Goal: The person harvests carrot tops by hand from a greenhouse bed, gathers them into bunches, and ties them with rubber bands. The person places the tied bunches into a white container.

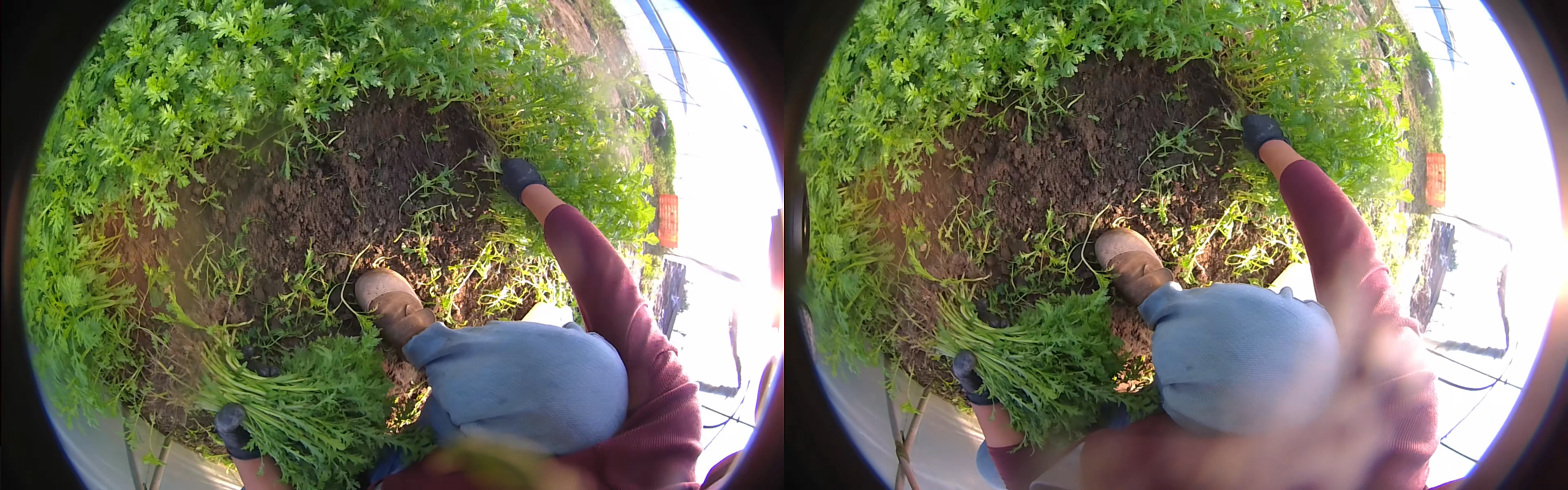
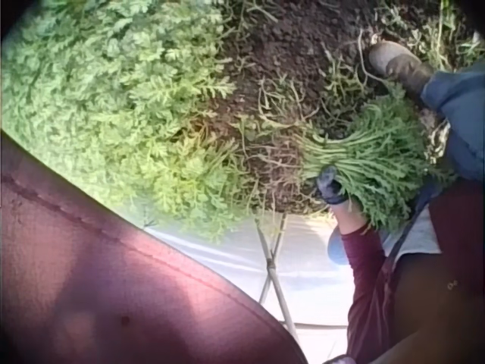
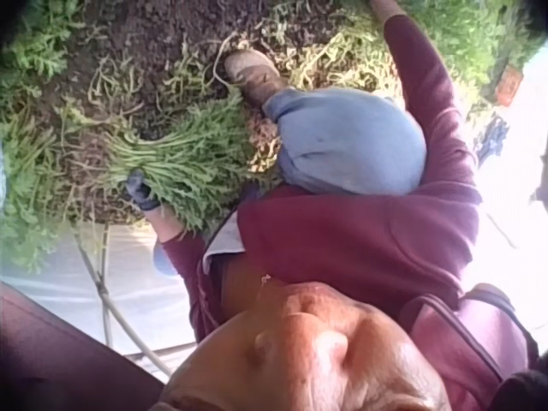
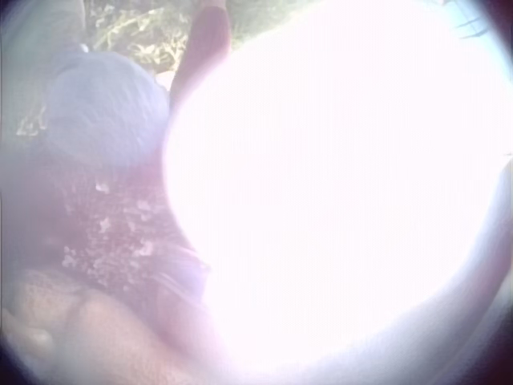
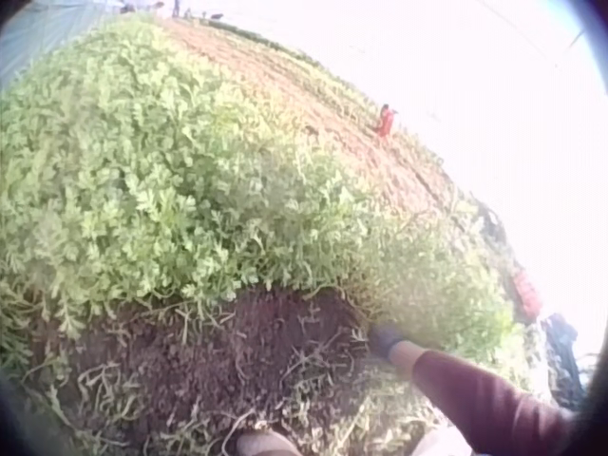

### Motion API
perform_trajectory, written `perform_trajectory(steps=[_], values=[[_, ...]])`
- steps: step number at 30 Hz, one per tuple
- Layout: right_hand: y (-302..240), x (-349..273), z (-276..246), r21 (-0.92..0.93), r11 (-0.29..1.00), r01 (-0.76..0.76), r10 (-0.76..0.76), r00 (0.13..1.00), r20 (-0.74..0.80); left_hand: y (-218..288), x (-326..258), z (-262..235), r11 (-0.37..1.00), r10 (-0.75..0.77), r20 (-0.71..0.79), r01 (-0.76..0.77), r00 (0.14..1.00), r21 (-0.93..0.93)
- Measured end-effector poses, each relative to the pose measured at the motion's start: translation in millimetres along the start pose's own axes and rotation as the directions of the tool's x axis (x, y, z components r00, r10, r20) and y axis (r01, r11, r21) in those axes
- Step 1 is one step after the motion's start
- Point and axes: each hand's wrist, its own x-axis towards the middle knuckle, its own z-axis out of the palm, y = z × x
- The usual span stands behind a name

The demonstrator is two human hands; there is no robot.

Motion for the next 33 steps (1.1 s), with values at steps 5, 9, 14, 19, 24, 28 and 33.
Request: perform_trajectory(steps=[5,9,14,19,24,28,33], values=[[-15.4,6.0,14.8,-0.156,0.988,0.015,0.003,0.993,0.114,1.2,13.6,5.5,1.0,-0.015,0.057,0.014,0.998,0.012],[-7.2,11.8,-7.9,-0.014,0.998,0.067,-0.065,0.99,0.123,0.9,18.2,15.2,1.0,0.019,0.039,-0.019,0.999,0.016],[12.6,28.3,-15.5,-0.07,0.993,0.092,-0.099,0.99,-0.104,-1.1,25.0,29.5,0.999,0.041,0.031,-0.042,0.999,0.021],[11.1,49.0,10.0,-0.091,0.984,-0.152,0.164,0.976,0.145,-1.5,24.2,35.5,0.997,0.074,0.049,-0.075,0.996,0.023],[26.4,49.4,5.8,0.04,0.996,0.085,-0.093,0.952,0.292,3.6,28.9,36.2,0.999,0.022,0.079,-0.024,0.997,0.027],[19.7,11.1,-29.8,0.75,0.66,-0.038,-0.129,0.978,0.163,6.3,40.3,42.8,0.999,0.003,0.149,-0.008,0.989,0.034],[-37.7,-82.9,-116.9,0.842,0.476,0.253,-0.497,0.867,0.021,-2.8,52.7,23.5,0.997,-0.071,0.414,0.058,0.908,0.044]])
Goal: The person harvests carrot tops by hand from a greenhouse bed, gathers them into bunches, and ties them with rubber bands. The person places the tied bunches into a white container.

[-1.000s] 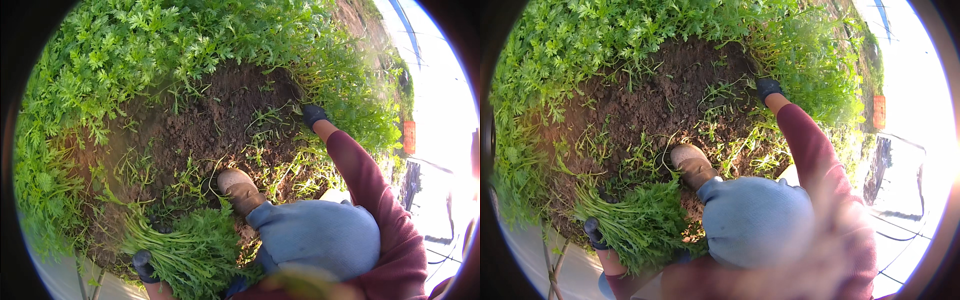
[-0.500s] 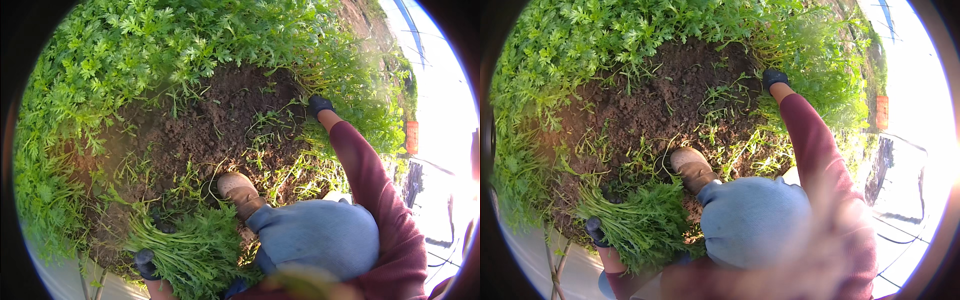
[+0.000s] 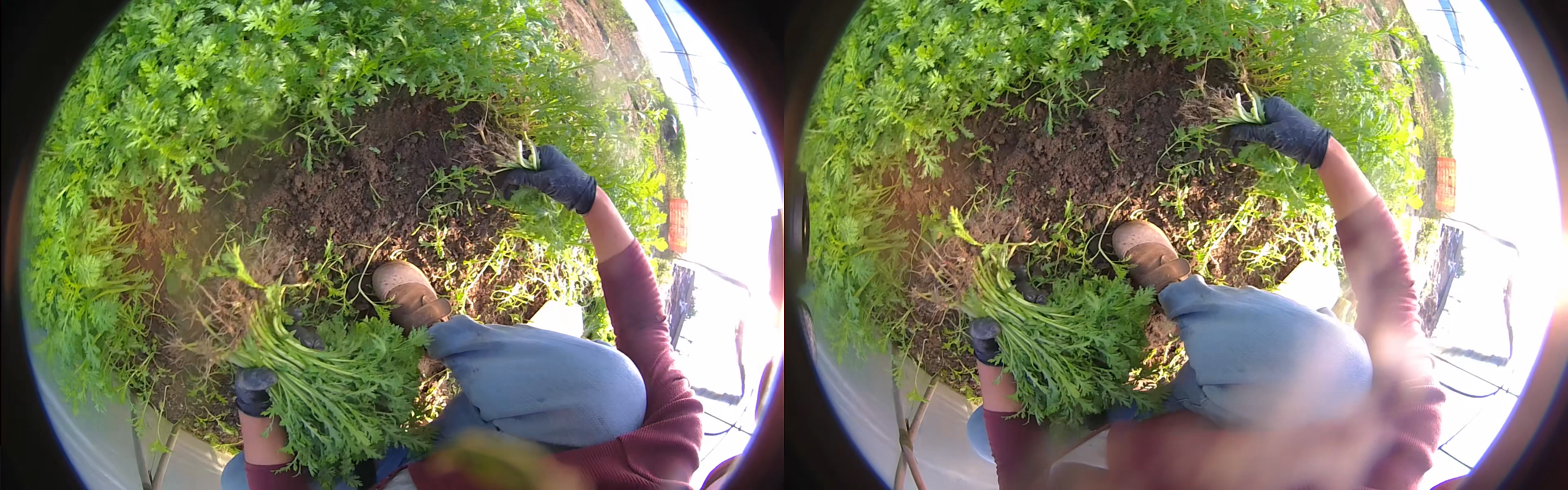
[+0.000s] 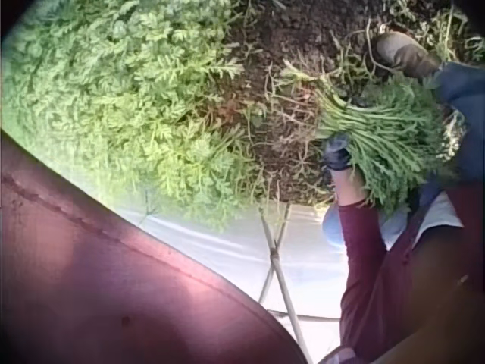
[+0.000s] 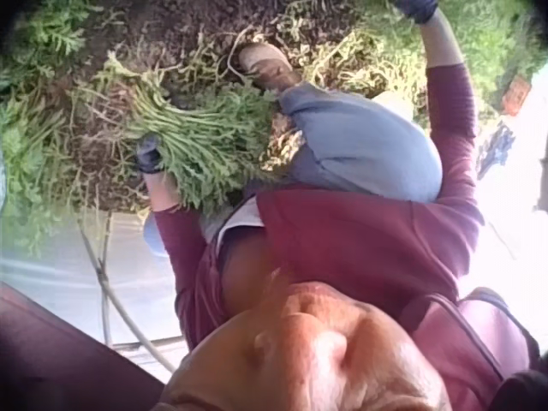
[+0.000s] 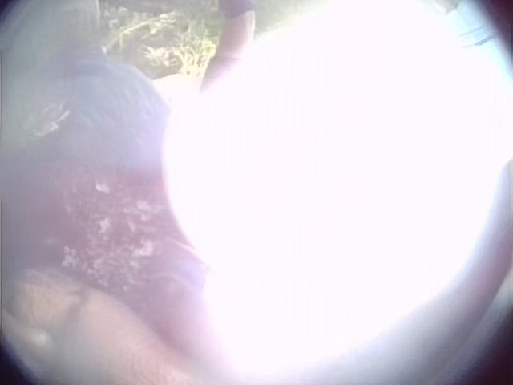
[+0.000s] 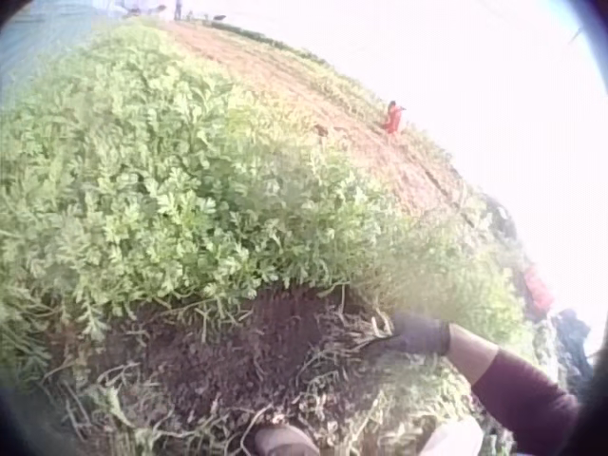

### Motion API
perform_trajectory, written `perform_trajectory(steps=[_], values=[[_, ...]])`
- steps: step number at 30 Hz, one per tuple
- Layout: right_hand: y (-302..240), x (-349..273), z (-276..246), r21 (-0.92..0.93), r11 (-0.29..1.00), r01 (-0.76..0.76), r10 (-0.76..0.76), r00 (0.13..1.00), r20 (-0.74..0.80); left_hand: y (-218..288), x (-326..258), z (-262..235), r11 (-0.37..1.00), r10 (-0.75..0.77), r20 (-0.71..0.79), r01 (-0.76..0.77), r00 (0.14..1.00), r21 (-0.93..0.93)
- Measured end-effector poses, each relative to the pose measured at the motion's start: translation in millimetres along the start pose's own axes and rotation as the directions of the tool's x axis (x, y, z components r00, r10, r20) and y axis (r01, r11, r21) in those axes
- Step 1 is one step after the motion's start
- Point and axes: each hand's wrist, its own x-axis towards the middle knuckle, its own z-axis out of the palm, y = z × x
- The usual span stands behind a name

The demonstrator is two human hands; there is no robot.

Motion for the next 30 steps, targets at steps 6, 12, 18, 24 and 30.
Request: perform_trajectory(steps=[6,12,18,24,30], values=[[-103.5,-25.7,96.3,-0.615,0.784,-0.086,0.083,0.996,-0.035,-1.7,16.1,-47.6,0.998,-0.053,0.091,0.051,0.994,0.025],[-160.5,-13.2,180.4,-0.509,0.835,0.206,-0.241,0.97,-0.002,-20.6,25.8,39.1,0.94,0.242,-0.251,-0.162,0.937,0.301],[-202.4,-10.5,254.5,-0.324,0.903,0.282,-0.291,0.956,0.021,-8.4,17.6,92.7,0.968,0.224,-0.443,-0.143,0.868,0.207],[-232.6,-14.4,274.2,-0.331,0.86,0.387,-0.402,0.915,0.027,-2.1,6.5,104.7,0.86,0.51,-0.318,-0.477,0.799,0.18],[-269.9,-39.0,285.6,-0.062,0.954,0.292,-0.273,0.939,0.211,9.9,-17.0,112.6,0.75,0.66,-0.282,-0.583,0.697,0.313]])
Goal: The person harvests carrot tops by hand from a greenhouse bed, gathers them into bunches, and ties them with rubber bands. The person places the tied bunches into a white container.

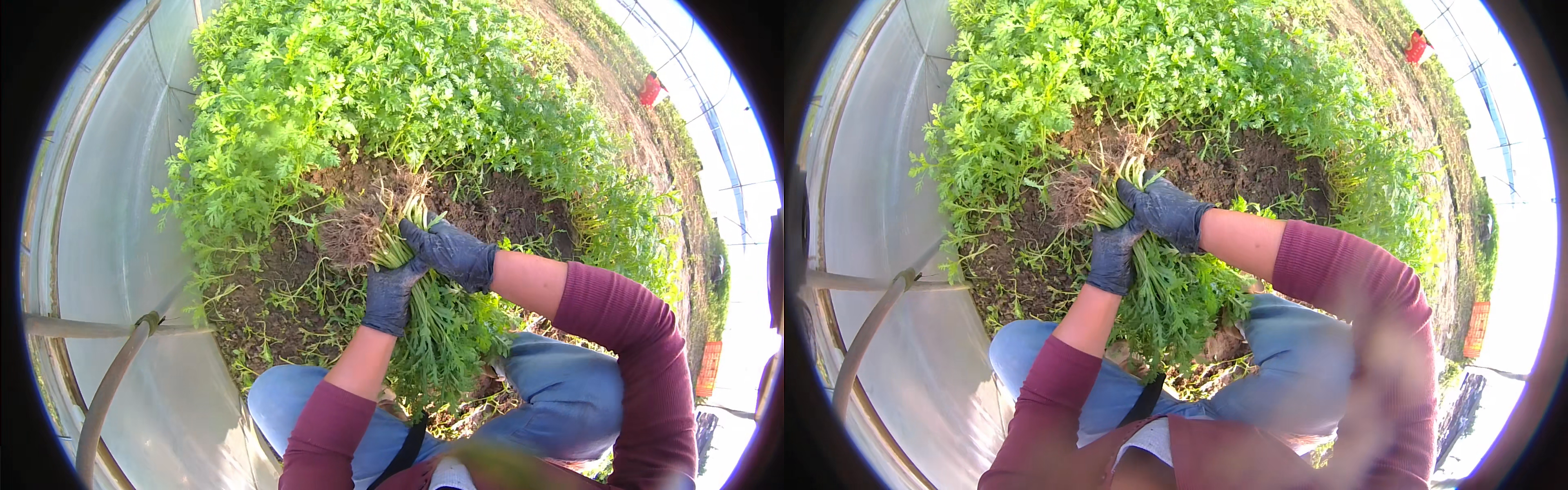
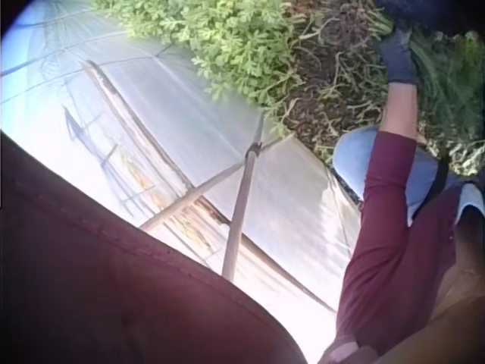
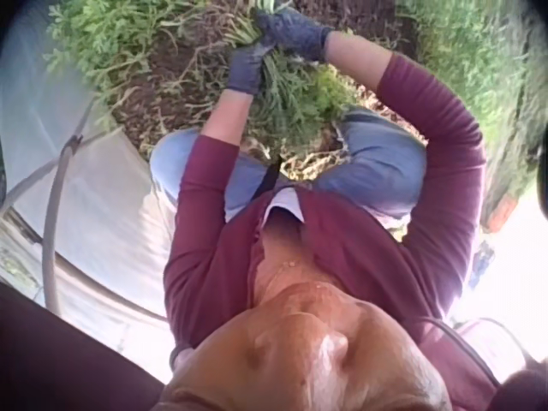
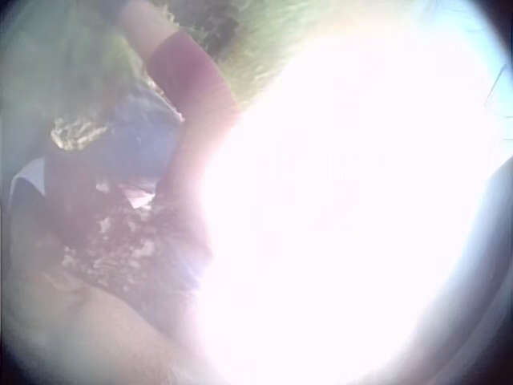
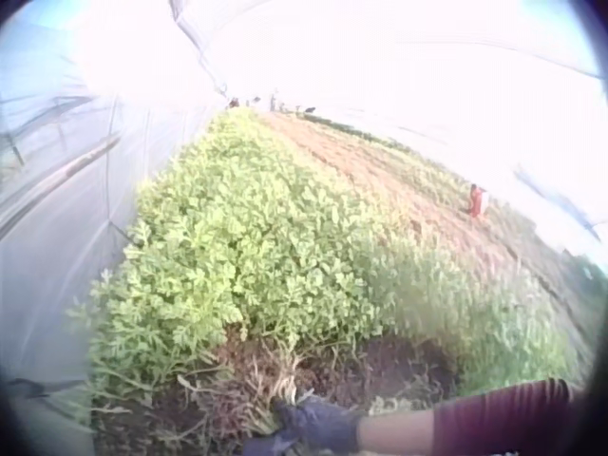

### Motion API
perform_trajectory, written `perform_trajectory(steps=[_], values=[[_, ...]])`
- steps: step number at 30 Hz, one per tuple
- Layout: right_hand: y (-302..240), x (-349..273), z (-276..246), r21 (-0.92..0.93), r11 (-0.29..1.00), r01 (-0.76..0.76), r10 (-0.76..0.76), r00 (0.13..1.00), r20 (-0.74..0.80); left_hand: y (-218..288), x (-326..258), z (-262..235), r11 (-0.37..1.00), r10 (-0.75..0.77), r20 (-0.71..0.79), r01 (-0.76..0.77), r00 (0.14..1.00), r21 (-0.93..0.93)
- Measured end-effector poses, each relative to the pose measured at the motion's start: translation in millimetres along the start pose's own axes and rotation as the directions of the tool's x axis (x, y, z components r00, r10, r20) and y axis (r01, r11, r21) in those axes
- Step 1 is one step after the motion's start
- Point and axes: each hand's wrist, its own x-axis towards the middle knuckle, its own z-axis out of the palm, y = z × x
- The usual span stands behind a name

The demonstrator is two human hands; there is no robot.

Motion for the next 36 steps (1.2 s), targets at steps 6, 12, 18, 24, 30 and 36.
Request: perform_trajectory(steps=[6,12,18,24,30,36], values=[[-24.6,-6.6,18.5,0.197,0.98,-0.031,-0.019,0.969,0.247,10.5,-17.0,-21.4,0.964,-0.175,0.014,0.175,0.984,-0.2],[-36.6,-31.0,1.2,-0.544,0.776,0.32,-0.168,0.936,0.31,33.3,-22.6,-26.4,0.924,-0.29,0.037,0.29,0.956,-0.251],[-30.4,-35.0,16.9,-0.684,0.716,0.142,0.006,0.978,0.209,35.1,-26.9,-9.2,0.876,-0.342,0.1,0.355,0.934,-0.327],[-25.2,-39.8,30.6,-0.561,0.781,0.273,-0.115,0.947,0.302,54.4,-24.7,-16.3,0.869,-0.449,0.045,0.448,0.892,-0.212],[-38.1,-44.2,19.0,-0.703,0.677,0.218,-0.013,0.958,0.286,49.3,-15.8,-34.2,0.933,-0.305,0.039,0.307,0.952,-0.189],[-39.5,-50.9,25.7,-0.645,0.735,0.208,-0.004,0.953,0.303,20.1,-7.4,-64.6,0.922,-0.369,0.054,0.373,0.928,-0.108]])
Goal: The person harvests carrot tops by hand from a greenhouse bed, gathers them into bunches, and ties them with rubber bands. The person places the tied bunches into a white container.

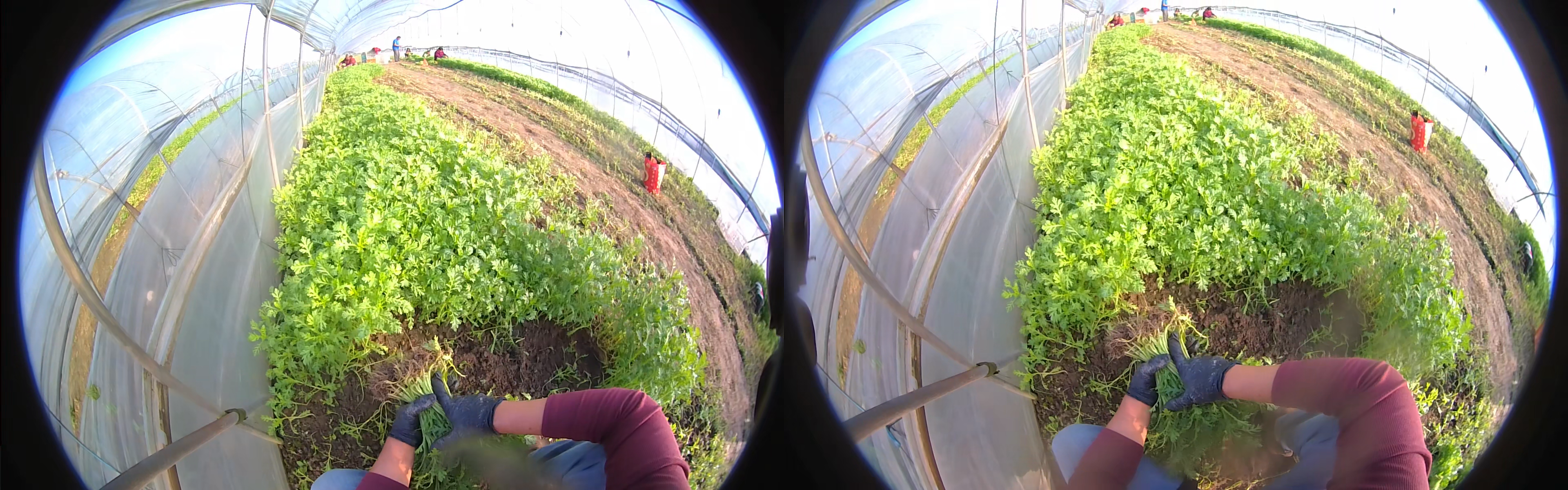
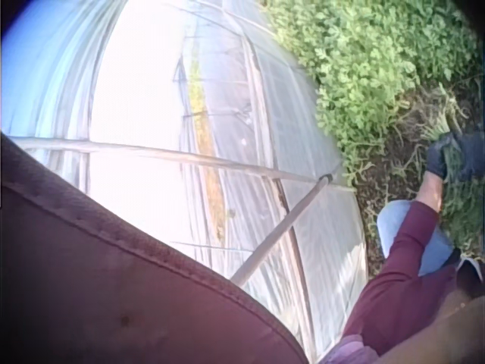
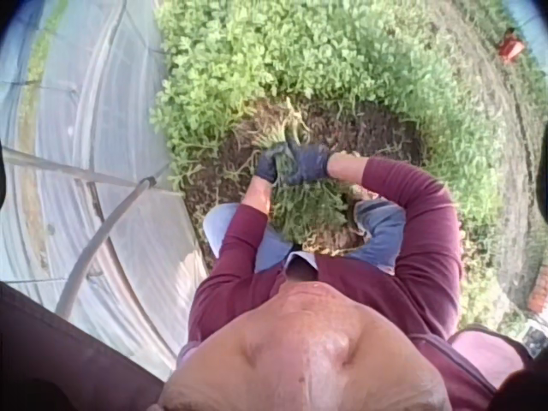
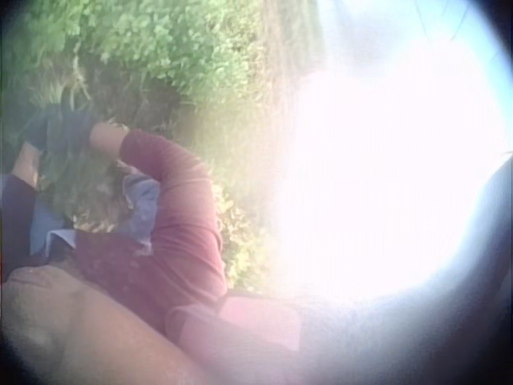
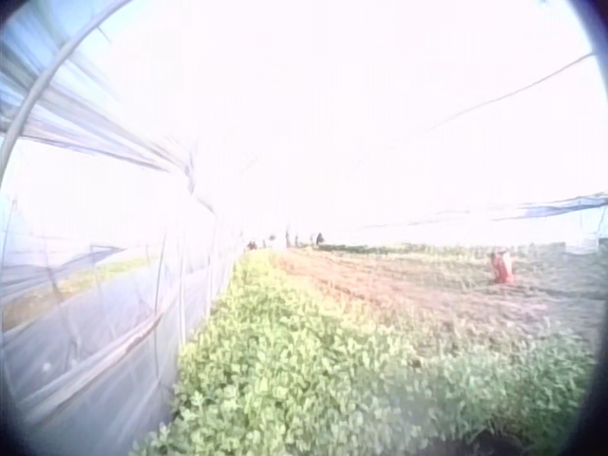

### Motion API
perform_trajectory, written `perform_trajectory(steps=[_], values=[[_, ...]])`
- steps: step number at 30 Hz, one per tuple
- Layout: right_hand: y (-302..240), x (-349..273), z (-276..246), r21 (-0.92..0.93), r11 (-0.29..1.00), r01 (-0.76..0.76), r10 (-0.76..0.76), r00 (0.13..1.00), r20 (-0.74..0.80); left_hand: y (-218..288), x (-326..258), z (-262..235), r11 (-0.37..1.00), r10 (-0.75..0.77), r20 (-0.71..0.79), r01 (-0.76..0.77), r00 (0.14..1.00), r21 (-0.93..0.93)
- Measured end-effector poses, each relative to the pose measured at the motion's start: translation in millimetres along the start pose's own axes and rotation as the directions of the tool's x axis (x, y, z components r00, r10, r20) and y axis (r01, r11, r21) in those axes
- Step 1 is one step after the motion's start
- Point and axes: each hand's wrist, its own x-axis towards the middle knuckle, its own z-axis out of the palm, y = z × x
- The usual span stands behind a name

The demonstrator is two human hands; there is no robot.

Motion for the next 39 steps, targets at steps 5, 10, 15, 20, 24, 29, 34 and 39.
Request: perform_trajectory(steps=[5,10,15,20,24,29,34,39], values=[[4.0,-5.2,9.7,-0.002,0.998,-0.061,0.061,0.995,0.083,-21.8,20.4,-23.8,0.999,-0.051,0.06,0.05,0.997,0.01],[4.1,-9.6,-2.9,-0.147,0.989,-0.009,0.012,1.0,0.017,-14.6,21.9,-19.8,0.989,-0.113,0.159,0.127,0.981,-0.077],[23.4,-12.9,-27.5,0.004,0.995,0.103,-0.103,0.993,0.052,-0.7,30.0,-28.3,1.0,-0.021,0.325,0.025,0.946,-0.007],[75.5,-21.4,-34.8,0.457,0.829,0.323,-0.181,0.928,-0.327,-7.9,70.1,-52.5,0.994,-0.089,0.776,0.0,0.624,0.113],[133.4,-47.4,-41.4,0.715,0.596,0.366,0.036,0.877,-0.479,-1.2,57.3,-49.2,0.998,0.01,0.708,-0.047,0.706,0.033],[207.7,-125.2,29.4,0.792,0.552,0.262,0.455,0.701,-0.549,14.8,22.3,-29.9,0.999,0.025,0.642,-0.048,0.766,0.019],[235.2,-211.2,188.1,0.95,0.266,0.163,0.77,0.557,-0.311,18.9,17.4,-21.9,0.996,-0.068,0.54,0.024,0.839,0.089],[217.8,-298.5,306.8,0.961,0.049,0.271,0.957,0.262,-0.123,10.0,4.6,-2.9,0.976,-0.191,0.492,0.111,0.849,0.186]])
